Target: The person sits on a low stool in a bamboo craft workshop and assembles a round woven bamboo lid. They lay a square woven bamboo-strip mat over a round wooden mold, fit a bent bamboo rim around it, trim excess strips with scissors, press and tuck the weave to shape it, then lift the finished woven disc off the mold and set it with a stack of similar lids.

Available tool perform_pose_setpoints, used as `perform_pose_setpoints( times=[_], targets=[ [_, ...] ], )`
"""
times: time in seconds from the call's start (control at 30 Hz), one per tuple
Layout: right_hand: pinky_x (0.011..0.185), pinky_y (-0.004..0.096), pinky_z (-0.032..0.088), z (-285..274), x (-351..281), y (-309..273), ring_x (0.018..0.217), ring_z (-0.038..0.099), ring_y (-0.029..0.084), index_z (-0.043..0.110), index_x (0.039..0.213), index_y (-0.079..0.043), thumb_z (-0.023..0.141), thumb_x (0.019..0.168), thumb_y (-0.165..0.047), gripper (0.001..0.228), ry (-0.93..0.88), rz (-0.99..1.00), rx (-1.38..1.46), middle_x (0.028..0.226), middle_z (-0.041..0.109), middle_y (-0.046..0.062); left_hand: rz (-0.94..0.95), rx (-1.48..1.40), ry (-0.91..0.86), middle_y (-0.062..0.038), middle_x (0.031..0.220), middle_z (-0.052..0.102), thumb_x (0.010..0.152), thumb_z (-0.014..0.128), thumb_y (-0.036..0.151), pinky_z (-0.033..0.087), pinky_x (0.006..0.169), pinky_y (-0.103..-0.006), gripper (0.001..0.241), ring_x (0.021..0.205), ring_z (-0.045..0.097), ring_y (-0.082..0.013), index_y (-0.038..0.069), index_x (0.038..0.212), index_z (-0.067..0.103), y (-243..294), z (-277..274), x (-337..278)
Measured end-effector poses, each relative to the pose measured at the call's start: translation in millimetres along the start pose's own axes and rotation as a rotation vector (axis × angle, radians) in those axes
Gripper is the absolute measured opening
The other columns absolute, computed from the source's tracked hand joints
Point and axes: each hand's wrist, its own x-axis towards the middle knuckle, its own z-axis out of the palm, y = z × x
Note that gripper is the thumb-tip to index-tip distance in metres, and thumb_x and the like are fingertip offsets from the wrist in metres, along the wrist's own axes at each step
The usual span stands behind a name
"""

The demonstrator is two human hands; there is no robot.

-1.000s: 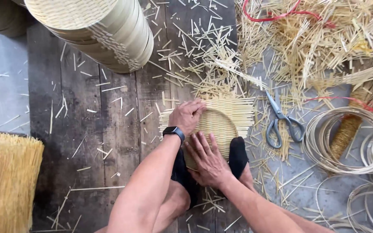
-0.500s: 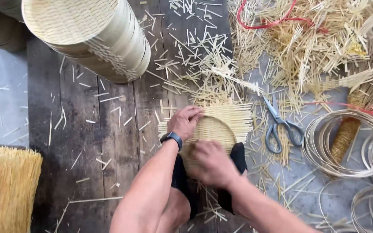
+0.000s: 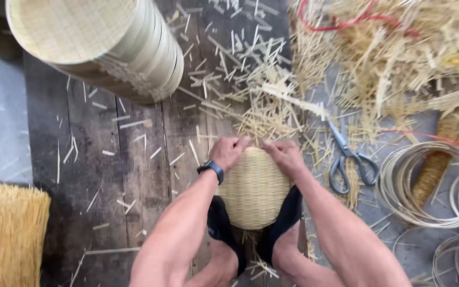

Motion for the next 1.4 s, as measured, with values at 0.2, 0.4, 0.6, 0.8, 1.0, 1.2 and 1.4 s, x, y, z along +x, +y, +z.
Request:
perform_pose_setpoints(
  times=[0.2, 0.4, 0.6, 0.8, 1.0, 1.2, 1.4],
  targets=[
    [0.077, 0.035, 0.053, -22.2, -5.6, 7.8, 0.080, 0.064, 0.020, 0.075, 0.098, -0.001, 0.050, 0.109, -0.038, 0.046, 0.148, -0.074, -0.148, 0.084, 0.069, 0.010, 0.078, -0.077, 0.085, -0.014, 0.076, 0.071, 0.091, 0.061, 0.064, 0.050, 0.064, -0.0406, 0.055, 0.067, 0.065, -0.0249, 0.011, 0.091, 0.078, -2.5, -7.7, 2.9],
    [0.088, 0.040, 0.057, -161.4, -55.0, -78.6, 0.089, 0.072, 0.024, 0.077, 0.113, -0.009, 0.047, 0.107, -0.046, 0.048, 0.071, 0.172, -0.388, 0.099, 0.077, 0.013, 0.212, -0.118, -0.015, -0.007, 0.091, 0.077, 0.068, 0.089, 0.051, 0.057, 0.076, -0.0356, 0.052, 0.081, 0.071, -0.0187, 0.011, 0.098, 0.075, 32.8, -50.0, -19.6],
    [0.086, 0.042, 0.059, -231.9, -143.0, -90.6, 0.087, 0.077, 0.029, 0.079, 0.111, -0.012, 0.057, 0.102, -0.044, 0.040, 0.058, 0.137, -0.946, 0.096, 0.079, 0.014, 0.575, 0.108, 0.221, -0.005, 0.092, 0.072, 0.072, 0.090, 0.027, 0.057, 0.079, -0.0364, 0.034, 0.086, 0.067, -0.0205, 0.012, 0.095, 0.070, 113.8, -88.0, -117.9],
    [0.099, 0.043, 0.055, -180.7, -96.8, 95.2, 0.108, 0.072, 0.032, 0.075, 0.120, -0.011, 0.067, 0.092, -0.041, 0.042, 0.088, 0.176, -0.740, 0.114, 0.075, 0.017, 0.816, 0.643, 0.413, -0.011, 0.109, 0.060, 0.071, 0.076, 0.004, 0.049, 0.092, -0.0449, 0.046, 0.103, 0.059, -0.0289, 0.013, 0.114, 0.060, 31.8, 3.8, -130.1],
    [0.107, 0.051, 0.046, -147.9, -95.2, 159.3, 0.127, 0.053, 0.047, 0.049, 0.139, 0.003, 0.074, 0.086, -0.032, 0.068, 0.368, -0.057, -0.915, 0.133, 0.053, 0.030, 0.501, 0.348, 0.389, -0.017, 0.119, 0.052, 0.070, 0.078, 0.013, 0.045, 0.103, -0.0473, 0.056, 0.118, 0.052, -0.0347, 0.010, 0.120, 0.052, 49.0, 23.0, -150.7],
    [0.106, 0.050, 0.048, -145.4, -85.5, 128.6, 0.128, 0.051, 0.050, 0.043, 0.135, 0.009, 0.086, 0.075, -0.030, 0.083, 0.344, 0.357, -0.858, 0.136, 0.047, 0.034, -0.114, -0.172, 0.598, -0.031, 0.158, 0.022, 0.072, 0.091, 0.035, 0.019, 0.118, -0.0574, 0.119, 0.148, 0.019, -0.0472, 0.001, 0.157, 0.015, 66.8, 76.5, -94.2],
    [0.105, 0.050, 0.048, -157.6, -66.4, 146.5, 0.124, 0.055, 0.050, 0.045, 0.134, 0.005, 0.085, 0.073, -0.026, 0.079, 0.323, 0.237, -0.964, 0.133, 0.051, 0.033, 0.198, 0.017, 0.644, -0.020, 0.155, 0.046, 0.073, 0.080, 0.020, 0.027, 0.123, -0.0566, 0.096, 0.145, 0.042, -0.0377, 0.012, 0.157, 0.034, 60.6, 51.5, -105.3]
  ],
)
